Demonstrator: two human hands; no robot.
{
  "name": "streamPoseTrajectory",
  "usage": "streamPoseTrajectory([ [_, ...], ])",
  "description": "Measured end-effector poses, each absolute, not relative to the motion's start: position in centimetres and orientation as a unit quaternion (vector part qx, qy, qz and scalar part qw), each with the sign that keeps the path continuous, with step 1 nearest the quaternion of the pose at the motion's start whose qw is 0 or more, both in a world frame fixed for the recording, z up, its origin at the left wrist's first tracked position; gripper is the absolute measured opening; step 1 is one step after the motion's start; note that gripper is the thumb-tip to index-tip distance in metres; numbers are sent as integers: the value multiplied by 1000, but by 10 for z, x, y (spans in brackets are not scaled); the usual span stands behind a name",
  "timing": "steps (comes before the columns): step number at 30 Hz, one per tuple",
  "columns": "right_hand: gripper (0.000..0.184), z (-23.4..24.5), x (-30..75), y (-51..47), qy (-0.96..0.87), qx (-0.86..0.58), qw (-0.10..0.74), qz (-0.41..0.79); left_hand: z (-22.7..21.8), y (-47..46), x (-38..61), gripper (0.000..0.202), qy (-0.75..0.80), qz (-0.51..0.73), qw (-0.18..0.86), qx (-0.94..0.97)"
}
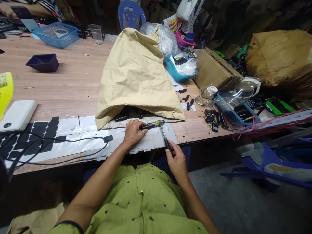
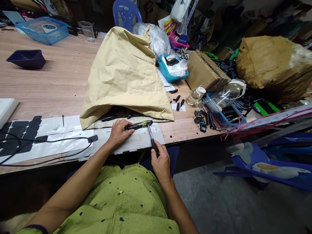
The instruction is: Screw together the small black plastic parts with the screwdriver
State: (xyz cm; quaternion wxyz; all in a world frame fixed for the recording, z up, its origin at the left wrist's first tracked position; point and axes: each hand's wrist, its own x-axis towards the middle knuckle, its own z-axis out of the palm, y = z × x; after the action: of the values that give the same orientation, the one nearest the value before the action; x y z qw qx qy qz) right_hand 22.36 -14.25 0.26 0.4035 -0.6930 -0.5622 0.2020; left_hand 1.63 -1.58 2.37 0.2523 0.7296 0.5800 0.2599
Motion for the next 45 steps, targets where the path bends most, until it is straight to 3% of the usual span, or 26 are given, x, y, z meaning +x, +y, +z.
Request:
streamPoseTrajectory([
  [10, 46, -14, 224, -143, -540, -681, 427, 250, 28, -29, -1, 22, 474, 304, 307, 767],
  [16, 46, -10, 225, -143, -538, -679, 425, 263, 29, -71, -12, 13, 344, 216, 288, 867],
  [23, 46, -10, 226, -143, -541, -679, 419, 265, 29, -83, -9, 22, 312, 149, 245, 906],
  [27, 46, -9, 226, -142, -542, -677, 420, 266, 35, -63, -18, 20, 385, 207, 237, 868],
  [34, 47, -11, 224, -141, -540, -677, 425, 264, 35, -5, -59, 21, 673, 258, 60, 690],
  [45, 45, -12, 223, -140, -538, -671, 439, 261, 35, -20, -30, 10, 601, 229, 137, 754],
])
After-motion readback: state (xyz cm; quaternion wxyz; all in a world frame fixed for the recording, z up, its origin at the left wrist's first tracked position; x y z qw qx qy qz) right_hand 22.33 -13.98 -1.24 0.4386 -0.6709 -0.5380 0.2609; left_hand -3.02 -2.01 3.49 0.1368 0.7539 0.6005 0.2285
